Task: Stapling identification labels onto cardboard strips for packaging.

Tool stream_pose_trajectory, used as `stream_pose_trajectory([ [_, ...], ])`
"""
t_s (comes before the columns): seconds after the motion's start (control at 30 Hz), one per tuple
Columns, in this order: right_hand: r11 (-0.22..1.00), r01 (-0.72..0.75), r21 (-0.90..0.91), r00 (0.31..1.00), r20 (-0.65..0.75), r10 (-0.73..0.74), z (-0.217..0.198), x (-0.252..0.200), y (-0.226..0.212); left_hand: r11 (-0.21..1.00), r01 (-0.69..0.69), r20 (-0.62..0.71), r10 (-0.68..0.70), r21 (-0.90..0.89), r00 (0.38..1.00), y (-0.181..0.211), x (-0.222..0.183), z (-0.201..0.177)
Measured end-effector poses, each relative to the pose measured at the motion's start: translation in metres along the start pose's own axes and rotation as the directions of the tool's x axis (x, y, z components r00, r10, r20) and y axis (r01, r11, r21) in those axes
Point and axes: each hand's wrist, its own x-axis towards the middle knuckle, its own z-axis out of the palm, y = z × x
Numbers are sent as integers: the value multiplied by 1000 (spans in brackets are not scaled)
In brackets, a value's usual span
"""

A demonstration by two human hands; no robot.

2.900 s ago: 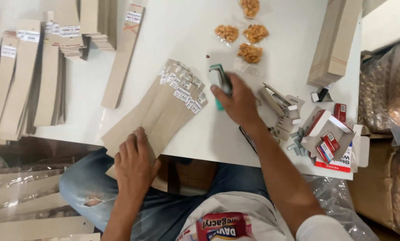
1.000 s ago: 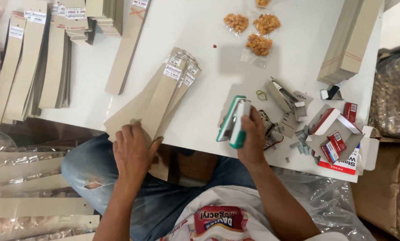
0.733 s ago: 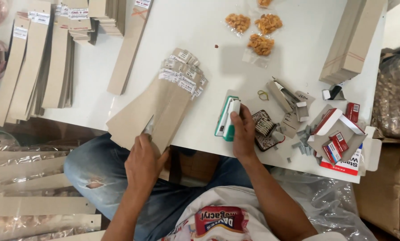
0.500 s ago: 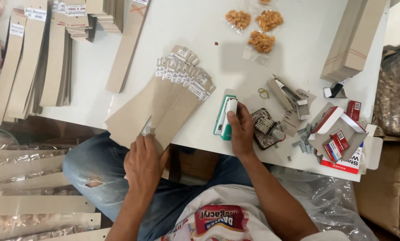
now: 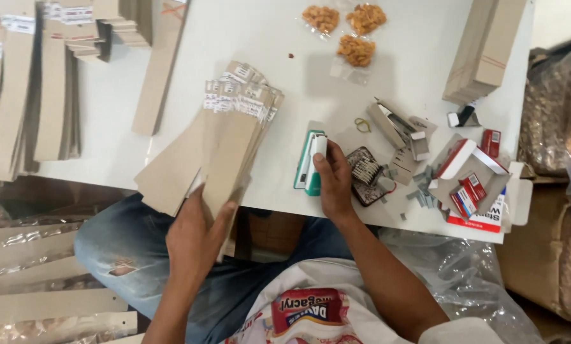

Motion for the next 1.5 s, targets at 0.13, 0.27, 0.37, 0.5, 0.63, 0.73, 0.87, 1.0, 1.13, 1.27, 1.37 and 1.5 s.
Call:
stream_pose_trajectory([
  [0.13, 995, -67, 68, 995, -69, 71, 8, -3, -20, 957, 81, 205, -23, -277, 978, 6, -27, 5],
  [0.27, 993, -88, 80, 994, -59, 93, 6, -2, -22, 994, 58, 261, -81, 96, 962, -21, -55, 59],
  [0.37, 985, -157, 76, 986, -46, 161, 12, 0, -29, 998, 39, 259, -26, -48, 966, -31, -63, 88],
  [0.5, 946, -319, 58, 947, -4, 320, 14, 6, -42, 692, 464, 525, -143, -553, 839, -17, -50, 91],
  [0.63, 925, -333, -181, 927, 117, 356, 17, 5, -62, 701, 502, 565, -170, -506, 808, 4, -53, 61],
  [0.73, 943, -253, -214, 950, 131, 285, 23, 11, -78, 731, 539, 595, -228, -418, 771, -3, -63, 67],
  [0.87, 920, -324, -221, 929, 111, 354, 15, 36, -83, 828, 506, 659, -242, -243, 712, -3, -68, 68],
  [1.0, 895, -259, -364, 756, 500, 422, 24, 62, -104, 824, 470, 613, -200, -317, 764, 0, -57, 58],
  [1.13, 899, -233, -371, 628, 649, 430, 45, 54, -79, 834, 386, 541, -129, -395, 831, 11, -35, 57],
  [1.27, 953, -243, -182, 737, 604, 303, 62, 47, -110, 815, 294, 473, -28, -499, 881, 29, -20, 46],
  [1.37, 966, -256, -46, 847, 471, 247, 58, 63, -106, 720, 325, 483, 15, -613, 876, 18, -10, 55],
  [1.5, 957, -279, 81, 960, -8, 280, 63, 70, -129, 498, 677, 675, -222, -541, 703, 27, -3, 16],
])
